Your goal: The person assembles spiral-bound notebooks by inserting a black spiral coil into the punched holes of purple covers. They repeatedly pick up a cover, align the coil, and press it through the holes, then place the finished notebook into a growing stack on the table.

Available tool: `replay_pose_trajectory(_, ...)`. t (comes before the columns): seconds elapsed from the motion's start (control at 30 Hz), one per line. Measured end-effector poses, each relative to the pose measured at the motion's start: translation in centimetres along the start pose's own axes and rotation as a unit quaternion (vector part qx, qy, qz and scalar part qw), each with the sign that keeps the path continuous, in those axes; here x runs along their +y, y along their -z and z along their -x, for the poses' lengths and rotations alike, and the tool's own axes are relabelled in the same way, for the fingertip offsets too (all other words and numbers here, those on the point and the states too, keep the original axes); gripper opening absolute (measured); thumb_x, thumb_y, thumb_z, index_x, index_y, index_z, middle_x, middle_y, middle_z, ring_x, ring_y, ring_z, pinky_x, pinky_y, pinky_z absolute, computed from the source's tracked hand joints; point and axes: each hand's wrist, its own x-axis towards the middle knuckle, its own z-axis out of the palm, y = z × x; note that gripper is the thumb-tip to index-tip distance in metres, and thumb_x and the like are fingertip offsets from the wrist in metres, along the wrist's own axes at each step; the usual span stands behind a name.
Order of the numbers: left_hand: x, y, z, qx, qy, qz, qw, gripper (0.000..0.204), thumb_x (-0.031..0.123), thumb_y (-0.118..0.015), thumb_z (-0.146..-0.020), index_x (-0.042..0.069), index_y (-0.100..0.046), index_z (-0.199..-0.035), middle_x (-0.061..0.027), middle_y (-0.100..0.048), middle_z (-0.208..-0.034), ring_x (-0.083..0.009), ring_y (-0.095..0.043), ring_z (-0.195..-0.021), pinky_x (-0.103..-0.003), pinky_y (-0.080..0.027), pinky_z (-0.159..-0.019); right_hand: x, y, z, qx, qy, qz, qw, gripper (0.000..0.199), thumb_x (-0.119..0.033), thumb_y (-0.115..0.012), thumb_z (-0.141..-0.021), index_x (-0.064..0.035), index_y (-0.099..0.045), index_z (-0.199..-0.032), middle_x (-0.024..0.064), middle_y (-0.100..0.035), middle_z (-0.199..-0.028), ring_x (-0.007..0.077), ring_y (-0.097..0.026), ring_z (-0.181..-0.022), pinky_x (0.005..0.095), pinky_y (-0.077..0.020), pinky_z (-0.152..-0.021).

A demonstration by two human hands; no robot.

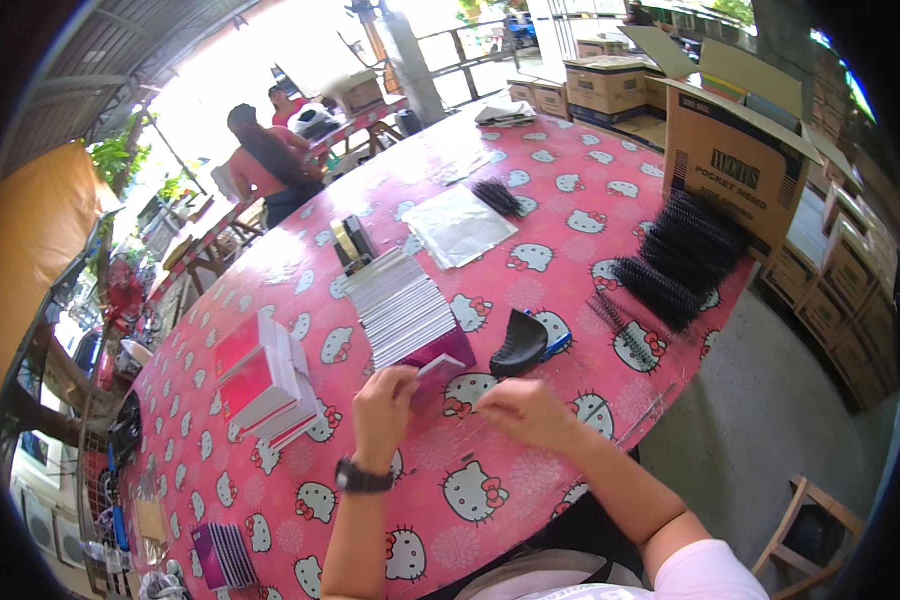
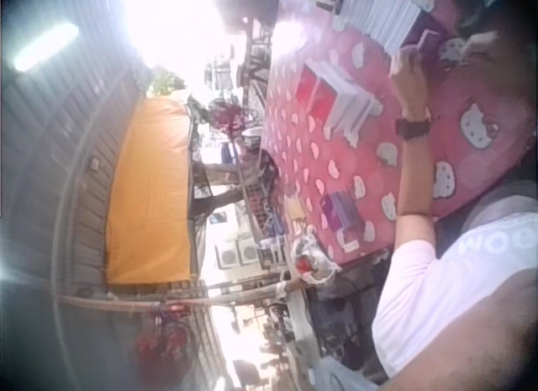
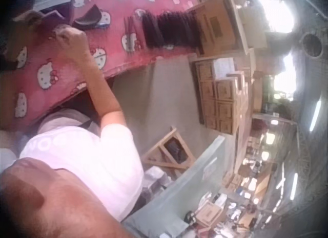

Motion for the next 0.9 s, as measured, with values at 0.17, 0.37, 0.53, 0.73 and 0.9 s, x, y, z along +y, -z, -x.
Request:
replay_pose_trajectory(0.17, 1.0, 2.5, 4.9, -0.025, 0.002, 0.052, 0.998, 0.025, -0.006, -0.066, -0.078, 0.005, -0.069, -0.1, -0.0079, -0.068, -0.085, -0.0158, -0.064, -0.073, -0.028, -0.052, -0.064, 5.6, 10.0, 1.1, 0.198, -0.117, 0.238, 0.944, 0.011, -0.013, -0.066, -0.081, -0.0034, -0.068, -0.086, 0.0131, -0.064, -0.079, 0.0286, -0.06, -0.077, 0.0391, -0.0489, -0.072)
replay_pose_trajectory(0.37, 1.3, 2.8, 6.8, -0.051, -0.117, -0.019, 0.992, 0.033, -0.002, -0.064, -0.073, 0.011, -0.07, -0.103, -0.0031, -0.066, -0.085, -0.0198, -0.063, -0.079, -0.033, -0.049, -0.07, 8.4, 11.6, 0.7, 0.082, -0.162, 0.529, 0.829, 0.04, -0.025, -0.077, -0.073, -0.0016, -0.063, -0.102, 0.013, -0.059, -0.104, 0.0306, -0.055, -0.097, 0.0403, -0.0469, -0.085)
replay_pose_trajectory(0.53, 1.9, 3.2, 7.1, -0.076, -0.133, -0.047, 0.987, 0.035, -0.002, -0.063, -0.073, 0.013, -0.07, -0.104, -0.0021, -0.065, -0.086, -0.0197, -0.062, -0.079, -0.033, -0.048, -0.07, 9.1, 13.7, -0.3, 0.061, -0.27, 0.508, 0.816, 0.029, -0.026, -0.075, -0.076, -0.0032, -0.064, -0.091, 0.0138, -0.06, -0.095, 0.0314, -0.057, -0.095, 0.0413, -0.0474, -0.082)
replay_pose_trajectory(0.73, 2.3, 1.5, 8.1, 0.019, -0.121, -0.054, 0.991, 0.033, -0.001, -0.063, -0.073, 0.011, -0.069, -0.103, -0.0034, -0.065, -0.089, -0.0211, -0.062, -0.083, -0.034, -0.049, -0.074, 7.1, 13.2, -1.3, 0.091, -0.182, 0.395, 0.896, 0.015, -0.016, -0.058, -0.091, -0.002, -0.061, -0.096, 0.0174, -0.062, -0.092, 0.0347, -0.06, -0.091, 0.0418, -0.0471, -0.079)
replay_pose_trajectory(0.9, 1.9, 1.0, 8.2, 0.04, -0.108, -0.034, 0.993, 0.025, 0.001, -0.066, -0.075, 0.01, -0.069, -0.098, -0.0036, -0.065, -0.089, -0.0212, -0.061, -0.083, -0.034, -0.05, -0.072, -1.4, 7.3, -2.5, 0.011, -0.061, 0.274, 0.96, 0.025, -0.007, -0.053, -0.093, -0.0035, -0.062, -0.116, 0.0095, -0.059, -0.085, 0.018, -0.056, -0.075, 0.0304, -0.0464, -0.072)
